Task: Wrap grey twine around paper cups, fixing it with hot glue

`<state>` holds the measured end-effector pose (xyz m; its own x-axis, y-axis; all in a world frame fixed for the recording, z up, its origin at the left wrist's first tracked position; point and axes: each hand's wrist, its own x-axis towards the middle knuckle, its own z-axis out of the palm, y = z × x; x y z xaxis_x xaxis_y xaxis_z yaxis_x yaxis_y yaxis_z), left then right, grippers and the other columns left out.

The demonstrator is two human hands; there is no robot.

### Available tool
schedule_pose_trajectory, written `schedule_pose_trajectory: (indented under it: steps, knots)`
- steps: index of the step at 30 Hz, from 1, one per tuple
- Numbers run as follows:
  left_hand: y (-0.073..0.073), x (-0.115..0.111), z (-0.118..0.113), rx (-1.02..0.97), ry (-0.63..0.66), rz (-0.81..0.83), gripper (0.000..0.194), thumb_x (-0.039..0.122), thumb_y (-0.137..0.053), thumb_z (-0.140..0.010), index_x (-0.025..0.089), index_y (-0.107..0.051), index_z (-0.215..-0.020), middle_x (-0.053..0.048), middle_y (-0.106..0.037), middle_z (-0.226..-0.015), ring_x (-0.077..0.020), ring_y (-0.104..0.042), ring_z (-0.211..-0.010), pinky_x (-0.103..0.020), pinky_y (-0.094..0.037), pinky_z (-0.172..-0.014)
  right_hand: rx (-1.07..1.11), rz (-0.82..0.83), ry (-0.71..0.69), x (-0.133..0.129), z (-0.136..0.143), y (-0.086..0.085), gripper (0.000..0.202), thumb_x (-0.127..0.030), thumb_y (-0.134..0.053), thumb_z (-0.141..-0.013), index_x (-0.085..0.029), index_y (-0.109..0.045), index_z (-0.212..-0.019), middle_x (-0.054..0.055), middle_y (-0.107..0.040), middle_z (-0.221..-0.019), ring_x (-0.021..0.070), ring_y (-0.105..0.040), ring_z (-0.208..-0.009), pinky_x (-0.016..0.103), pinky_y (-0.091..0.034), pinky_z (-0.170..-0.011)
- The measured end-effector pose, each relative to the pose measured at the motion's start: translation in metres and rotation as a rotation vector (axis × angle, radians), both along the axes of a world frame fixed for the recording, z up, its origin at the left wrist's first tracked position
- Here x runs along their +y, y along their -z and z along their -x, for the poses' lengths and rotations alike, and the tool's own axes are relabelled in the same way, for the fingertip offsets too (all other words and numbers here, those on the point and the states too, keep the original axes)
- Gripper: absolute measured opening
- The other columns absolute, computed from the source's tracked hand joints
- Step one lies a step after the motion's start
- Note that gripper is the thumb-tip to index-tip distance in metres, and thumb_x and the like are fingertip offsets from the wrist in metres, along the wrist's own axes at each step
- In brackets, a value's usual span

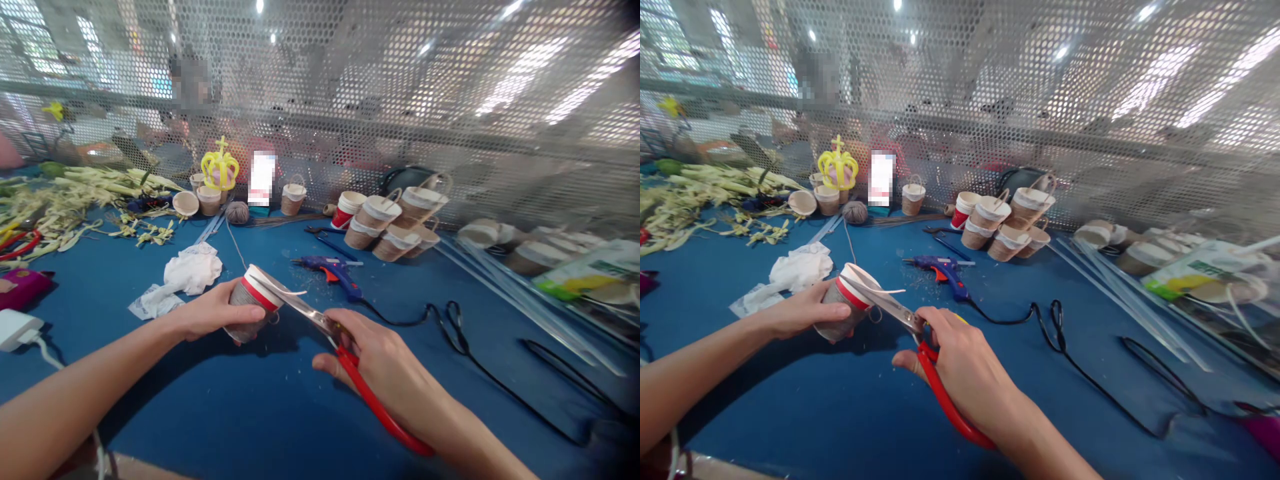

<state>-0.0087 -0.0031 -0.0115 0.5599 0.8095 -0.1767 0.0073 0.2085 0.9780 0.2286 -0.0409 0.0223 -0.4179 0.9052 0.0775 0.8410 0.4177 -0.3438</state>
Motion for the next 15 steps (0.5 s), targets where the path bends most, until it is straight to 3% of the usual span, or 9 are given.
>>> schedule_pose_trajectory:
  steps: [5, 11, 15]
  knots:
    - [-0.004, 0.001, 0.002, 0.022, -0.045, -0.034, 0.046, 0.041, -0.068, -0.065, 0.013, -0.052, -0.098, -0.007, -0.061, -0.082, -0.0137, -0.056, -0.065, -0.024, -0.045, -0.054, -0.001, -0.017, -0.009, -0.002, 0.002, -0.004, 0.019, -0.039, -0.058, -0.076, -0.021, -0.053, -0.079, -0.003, -0.056, -0.062, 0.0116, -0.048, -0.049, 0.024, -0.039, -0.050]
    - [-0.002, 0.008, 0.013, -0.198, 0.106, 0.072, 0.053, 0.047, -0.066, -0.066, 0.013, -0.054, -0.105, -0.011, -0.063, -0.093, -0.0189, -0.060, -0.078, -0.030, -0.048, -0.068, 0.020, -0.024, -0.020, -0.003, -0.002, -0.001, 0.024, -0.043, -0.054, -0.078, -0.021, -0.054, -0.087, -0.002, -0.057, -0.064, 0.0121, -0.050, -0.052, 0.024, -0.040, -0.050]
    - [0.003, 0.008, 0.013, -0.237, 0.178, 0.190, 0.056, 0.051, -0.066, -0.064, 0.012, -0.054, -0.103, -0.013, -0.061, -0.091, -0.0188, -0.061, -0.067, -0.027, -0.048, -0.052, 0.037, -0.012, -0.049, -0.001, -0.004, -0.001, 0.030, -0.046, -0.059, -0.074, -0.021, -0.052, -0.088, -0.001, -0.059, -0.069, 0.0125, -0.052, -0.055, 0.025, -0.041, -0.054]
